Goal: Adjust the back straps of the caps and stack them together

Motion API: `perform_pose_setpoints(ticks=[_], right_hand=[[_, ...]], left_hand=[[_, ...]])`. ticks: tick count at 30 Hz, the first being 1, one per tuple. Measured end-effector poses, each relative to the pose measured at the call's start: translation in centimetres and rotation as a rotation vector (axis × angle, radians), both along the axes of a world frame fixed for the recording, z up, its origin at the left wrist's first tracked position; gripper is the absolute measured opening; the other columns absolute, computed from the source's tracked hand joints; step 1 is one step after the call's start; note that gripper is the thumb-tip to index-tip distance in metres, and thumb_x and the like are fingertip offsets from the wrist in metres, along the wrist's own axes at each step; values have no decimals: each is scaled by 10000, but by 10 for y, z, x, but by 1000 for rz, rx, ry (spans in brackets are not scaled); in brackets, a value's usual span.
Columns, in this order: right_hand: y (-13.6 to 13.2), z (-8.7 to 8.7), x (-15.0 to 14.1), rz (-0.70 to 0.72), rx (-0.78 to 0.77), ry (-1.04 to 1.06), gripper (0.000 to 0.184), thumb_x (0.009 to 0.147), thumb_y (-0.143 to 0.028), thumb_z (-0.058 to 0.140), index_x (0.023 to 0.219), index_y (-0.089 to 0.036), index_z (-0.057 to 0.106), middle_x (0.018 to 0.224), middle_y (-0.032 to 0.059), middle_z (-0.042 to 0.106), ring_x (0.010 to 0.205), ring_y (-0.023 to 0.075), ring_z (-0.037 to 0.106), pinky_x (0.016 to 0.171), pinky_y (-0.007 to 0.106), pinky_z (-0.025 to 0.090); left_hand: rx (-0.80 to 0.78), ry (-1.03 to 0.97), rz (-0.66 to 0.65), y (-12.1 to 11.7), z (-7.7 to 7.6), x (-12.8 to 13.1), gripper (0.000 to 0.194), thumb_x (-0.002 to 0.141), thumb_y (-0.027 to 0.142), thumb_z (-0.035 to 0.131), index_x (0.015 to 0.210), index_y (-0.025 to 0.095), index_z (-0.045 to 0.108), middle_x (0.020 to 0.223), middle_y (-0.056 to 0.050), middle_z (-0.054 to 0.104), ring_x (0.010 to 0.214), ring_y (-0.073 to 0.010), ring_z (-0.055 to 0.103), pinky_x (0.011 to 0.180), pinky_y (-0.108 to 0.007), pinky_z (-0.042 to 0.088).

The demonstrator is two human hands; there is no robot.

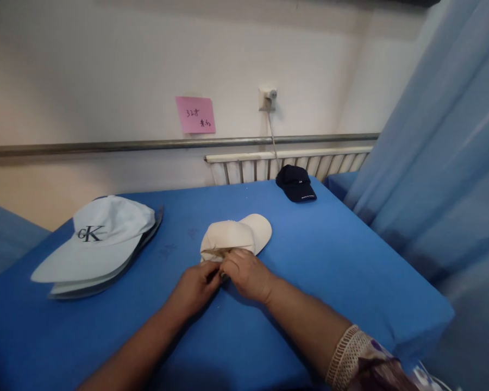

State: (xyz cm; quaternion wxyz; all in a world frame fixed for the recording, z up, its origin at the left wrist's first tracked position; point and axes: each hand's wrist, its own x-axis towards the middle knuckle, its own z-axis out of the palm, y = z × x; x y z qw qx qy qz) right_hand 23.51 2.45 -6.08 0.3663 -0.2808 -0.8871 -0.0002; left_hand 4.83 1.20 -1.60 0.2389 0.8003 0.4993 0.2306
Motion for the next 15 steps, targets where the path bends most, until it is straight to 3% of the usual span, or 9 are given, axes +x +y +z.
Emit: perform_pose_setpoints(ticks=[3,5,7,9,11,13,15], right_hand=[[-3,2,-2,-12,-23,18,155,937,-102,435,954,-187,563,874,79,601,842,227,532,796,368,466],[-5,4,-3,-20,-53,42,159,931,-94,427,952,-186,555,875,83,599,832,227,534,775,359,468],[-7,6,-2,-26,-88,94,163,913,-79,432,963,-185,544,878,82,597,829,224,540,764,349,469],[-7,6,-1,-39,-115,173,178,881,-65,451,985,-187,531,891,78,597,830,218,545,762,342,467],[-6,5,0,-76,-132,278,196,857,-62,471,994,-193,519,890,67,591,820,209,547,756,333,463],[-5,4,2,-134,-148,382,199,847,-64,481,990,-200,513,883,56,583,812,199,549,749,323,459],[-6,5,2,-171,-171,432,193,842,-69,485,976,-205,513,874,48,578,806,193,552,747,320,457]], left_hand=[[-7,-134,161,4,-2,-2,178,808,267,548,832,209,715,780,-36,724,711,-193,653,695,-304,462],[-109,-350,292,10,-6,-4,175,794,306,548,808,191,680,710,-24,699,647,-185,644,646,-298,481],[-230,-545,330,15,-7,-6,224,808,369,527,789,176,638,704,-36,700,653,-195,670,646,-311,523],[-293,-639,260,16,-5,-7,253,818,394,533,862,167,635,839,-76,743,804,-227,717,757,-354,564],[-277,-610,152,14,0,-8,295,791,350,604,1019,167,648,1029,-104,753,995,-251,706,914,-396,542],[-217,-466,47,10,5,-10,369,775,292,654,1127,184,654,1129,-100,740,1086,-257,676,1000,-407,497],[-156,-314,-37,8,8,-12,317,821,292,635,1122,208,688,1132,-79,742,1073,-248,674,1004,-394,487]])
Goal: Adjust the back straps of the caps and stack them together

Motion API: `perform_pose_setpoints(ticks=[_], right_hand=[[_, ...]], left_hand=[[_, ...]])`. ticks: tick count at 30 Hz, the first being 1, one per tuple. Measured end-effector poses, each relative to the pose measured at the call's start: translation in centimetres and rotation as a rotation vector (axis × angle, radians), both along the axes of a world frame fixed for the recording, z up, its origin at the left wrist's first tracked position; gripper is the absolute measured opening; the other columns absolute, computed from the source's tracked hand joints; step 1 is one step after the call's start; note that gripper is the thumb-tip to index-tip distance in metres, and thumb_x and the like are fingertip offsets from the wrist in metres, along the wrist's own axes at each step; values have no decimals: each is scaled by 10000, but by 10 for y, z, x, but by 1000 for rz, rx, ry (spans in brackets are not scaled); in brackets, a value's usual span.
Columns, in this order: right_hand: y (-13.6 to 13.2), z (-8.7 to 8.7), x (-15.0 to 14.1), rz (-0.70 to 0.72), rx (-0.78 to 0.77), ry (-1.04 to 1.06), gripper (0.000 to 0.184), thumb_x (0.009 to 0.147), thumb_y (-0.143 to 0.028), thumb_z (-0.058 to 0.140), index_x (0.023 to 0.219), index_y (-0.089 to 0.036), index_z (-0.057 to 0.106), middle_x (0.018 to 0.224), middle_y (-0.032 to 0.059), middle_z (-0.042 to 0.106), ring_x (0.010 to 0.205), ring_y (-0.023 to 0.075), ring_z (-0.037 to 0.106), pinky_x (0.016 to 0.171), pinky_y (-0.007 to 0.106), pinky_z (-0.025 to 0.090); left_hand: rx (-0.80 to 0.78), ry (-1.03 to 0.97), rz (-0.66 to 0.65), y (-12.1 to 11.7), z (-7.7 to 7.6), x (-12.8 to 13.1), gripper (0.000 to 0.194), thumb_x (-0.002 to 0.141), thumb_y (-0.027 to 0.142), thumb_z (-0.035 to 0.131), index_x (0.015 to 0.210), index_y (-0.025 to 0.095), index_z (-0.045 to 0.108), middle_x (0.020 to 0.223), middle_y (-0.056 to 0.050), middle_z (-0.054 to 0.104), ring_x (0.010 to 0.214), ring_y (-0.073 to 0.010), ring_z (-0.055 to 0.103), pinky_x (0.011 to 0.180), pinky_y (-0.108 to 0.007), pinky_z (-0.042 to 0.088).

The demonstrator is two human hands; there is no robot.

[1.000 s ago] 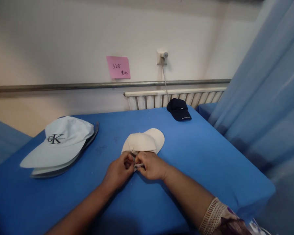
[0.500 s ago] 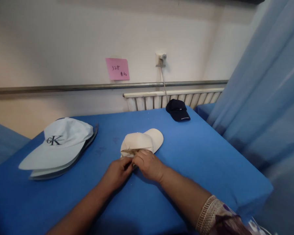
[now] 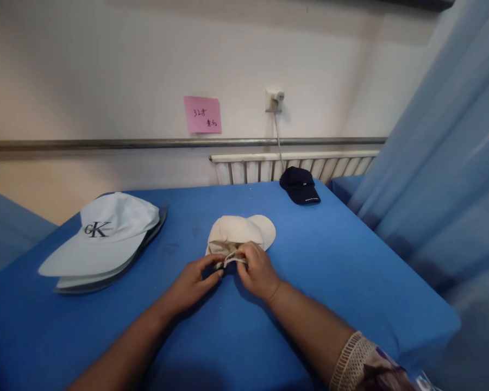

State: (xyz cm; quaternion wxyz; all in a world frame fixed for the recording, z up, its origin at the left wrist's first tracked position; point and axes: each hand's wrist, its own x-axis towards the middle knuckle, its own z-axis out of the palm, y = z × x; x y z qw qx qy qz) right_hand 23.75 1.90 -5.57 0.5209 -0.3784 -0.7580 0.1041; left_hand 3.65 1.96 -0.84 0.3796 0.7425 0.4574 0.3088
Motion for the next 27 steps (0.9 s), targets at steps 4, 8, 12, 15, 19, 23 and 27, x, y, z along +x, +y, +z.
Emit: perform_pose_setpoints(ticks=[4,8,12,15,19,23,27], right_hand=[[-5,5,2,102,-146,-48,241,830,-121,568,1051,-200,518,880,36,595,791,185,566,747,317,468],[-6,7,4,242,-299,-49,571,833,-266,705,1329,-192,431,1011,57,640,856,191,609,792,335,502],[-2,5,3,260,-269,-56,367,862,-294,704,1203,-221,590,1040,61,647,932,203,616,834,350,495],[0,4,1,237,-256,-59,220,862,-281,705,1065,-218,649,972,51,652,885,195,615,793,331,491],[-2,5,-1,199,-342,21,176,830,-269,722,978,-208,647,892,23,666,808,175,611,747,301,477],[-2,-1,-4,271,-503,213,70,881,-241,610,929,-196,633,863,8,681,791,154,623,741,286,490],[-1,-10,-10,303,-573,340,77,844,-249,635,898,-200,611,844,3,670,791,158,627,744,293,502]], left_hand=[[79,48,-18,0,-2,-4,233,882,311,587,1055,236,724,1068,-49,753,1006,-221,686,961,-362,501],[91,18,63,1,-4,-6,257,837,291,641,1074,214,702,1093,-68,745,1028,-236,679,979,-380,493],[82,25,53,-1,0,-5,311,826,301,655,1126,219,665,1119,-70,732,1047,-242,668,976,-375,493],[72,45,27,-2,1,-5,301,836,327,645,1114,211,657,1100,-73,731,1020,-241,668,953,-375,499],[76,104,-29,-1,0,-6,316,852,361,638,1125,203,662,1113,-80,724,1026,-246,658,933,-364,485],[140,259,-112,-2,-1,-1,397,810,373,707,1185,250,673,1086,-62,722,1021,-254,633,927,-367,437],[213,393,-90,-5,-2,10,214,861,374,639,1012,247,722,869,-38,709,890,-236,629,876,-368,406]])
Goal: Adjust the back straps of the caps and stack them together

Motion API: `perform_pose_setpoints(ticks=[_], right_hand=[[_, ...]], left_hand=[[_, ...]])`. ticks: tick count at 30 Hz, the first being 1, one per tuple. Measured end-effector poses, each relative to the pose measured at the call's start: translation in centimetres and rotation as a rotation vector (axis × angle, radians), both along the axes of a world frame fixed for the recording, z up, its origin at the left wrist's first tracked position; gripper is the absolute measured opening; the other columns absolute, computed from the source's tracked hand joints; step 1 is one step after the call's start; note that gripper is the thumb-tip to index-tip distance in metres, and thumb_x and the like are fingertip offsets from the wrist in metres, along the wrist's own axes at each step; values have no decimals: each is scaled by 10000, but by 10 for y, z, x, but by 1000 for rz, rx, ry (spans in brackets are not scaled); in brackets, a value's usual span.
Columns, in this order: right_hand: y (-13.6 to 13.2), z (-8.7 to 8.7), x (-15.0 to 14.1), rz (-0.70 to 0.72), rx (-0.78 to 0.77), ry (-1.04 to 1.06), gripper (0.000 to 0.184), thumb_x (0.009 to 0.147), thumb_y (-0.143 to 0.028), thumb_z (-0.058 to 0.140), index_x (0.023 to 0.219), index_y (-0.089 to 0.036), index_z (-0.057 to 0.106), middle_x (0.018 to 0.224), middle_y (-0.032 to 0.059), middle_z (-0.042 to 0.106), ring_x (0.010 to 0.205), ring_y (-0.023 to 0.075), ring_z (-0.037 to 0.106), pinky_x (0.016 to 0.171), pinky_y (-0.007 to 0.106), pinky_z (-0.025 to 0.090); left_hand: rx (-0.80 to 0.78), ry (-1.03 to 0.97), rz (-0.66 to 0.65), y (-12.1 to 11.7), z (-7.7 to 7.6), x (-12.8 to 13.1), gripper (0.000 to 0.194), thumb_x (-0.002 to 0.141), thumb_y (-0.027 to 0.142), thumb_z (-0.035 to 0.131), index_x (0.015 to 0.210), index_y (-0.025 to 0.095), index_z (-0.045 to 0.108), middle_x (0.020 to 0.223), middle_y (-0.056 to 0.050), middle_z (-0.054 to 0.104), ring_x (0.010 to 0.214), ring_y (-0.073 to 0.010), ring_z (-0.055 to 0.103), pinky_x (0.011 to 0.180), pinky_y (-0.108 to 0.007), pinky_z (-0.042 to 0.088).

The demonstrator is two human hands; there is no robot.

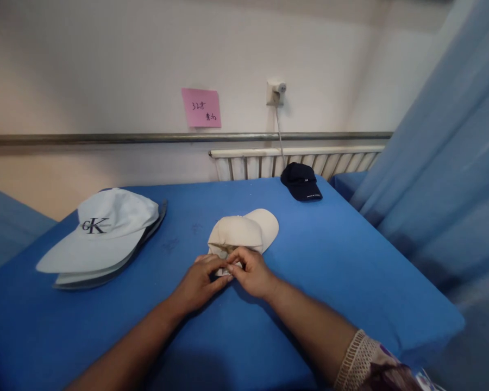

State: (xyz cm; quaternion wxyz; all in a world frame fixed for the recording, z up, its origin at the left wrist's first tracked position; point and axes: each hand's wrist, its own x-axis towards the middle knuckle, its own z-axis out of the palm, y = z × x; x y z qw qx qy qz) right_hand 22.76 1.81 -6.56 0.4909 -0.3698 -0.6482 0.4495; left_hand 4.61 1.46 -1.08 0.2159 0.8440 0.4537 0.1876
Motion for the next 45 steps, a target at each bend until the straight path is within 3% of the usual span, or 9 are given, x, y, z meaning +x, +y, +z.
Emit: perform_pose_setpoints(ticks=[6,10,15,18,20,24,31,39,45], right_hand=[[-6,0,-12,9,-132,148,148,804,-312,659,827,-211,553,733,-30,593,665,129,571,639,251,478],[-1,0,-10,-16,-178,199,180,803,-350,656,830,-214,540,665,-49,544,572,110,518,547,221,435],[6,7,7,-191,68,-30,100,851,-295,609,893,-204,615,741,-7,603,667,147,573,624,267,471],[2,17,12,-87,339,-318,217,827,-272,704,1036,-228,666,1025,57,671,961,220,610,866,378,478],[-2,22,12,-37,408,-459,253,835,-282,726,1073,-236,654,1046,60,671,981,230,599,898,400,455],[-6,25,9,-33,431,-606,76,917,-271,629,955,-205,621,892,48,659,859,208,578,813,357,439],[-6,22,4,-94,348,-588,107,850,-232,658,921,-212,581,856,25,629,752,181,574,691,297,419],[-5,13,8,-123,401,-479,176,882,-247,677,1021,-195,583,944,55,646,879,207,601,783,328,459],[-5,16,10,-36,435,-542,132,918,-311,658,994,-214,614,926,44,631,846,188,589,751,303,445]], left_hand=[[61,161,38,-4,-7,13,84,817,264,617,811,192,658,797,-65,681,852,-259,622,855,-389,410],[11,61,26,-3,-13,8,172,813,266,639,966,193,666,939,-81,714,938,-270,623,906,-408,418],[12,-123,79,0,-9,-5,310,862,263,600,1170,231,608,1135,-73,705,1086,-264,600,1013,-430,398],[52,-126,89,1,-7,-8,288,881,262,573,1165,227,601,1141,-76,699,1107,-267,595,1032,-445,396],[70,-112,65,1,-7,-8,302,878,240,571,1179,222,592,1153,-82,694,1120,-269,591,1037,-446,393],[68,-71,48,2,-5,-8,323,855,201,592,1177,214,595,1125,-89,702,1100,-271,594,1038,-452,375],[-36,-177,110,10,6,-15,153,784,254,660,934,220,663,836,-24,708,892,-236,631,927,-388,418],[-98,-190,31,6,4,-10,182,858,350,602,827,216,721,853,-32,718,877,-214,615,886,-342,415],[-140,-193,17,3,5,-5,243,862,383,565,792,204,714,809,-31,700,839,-214,607,839,-340,414]])
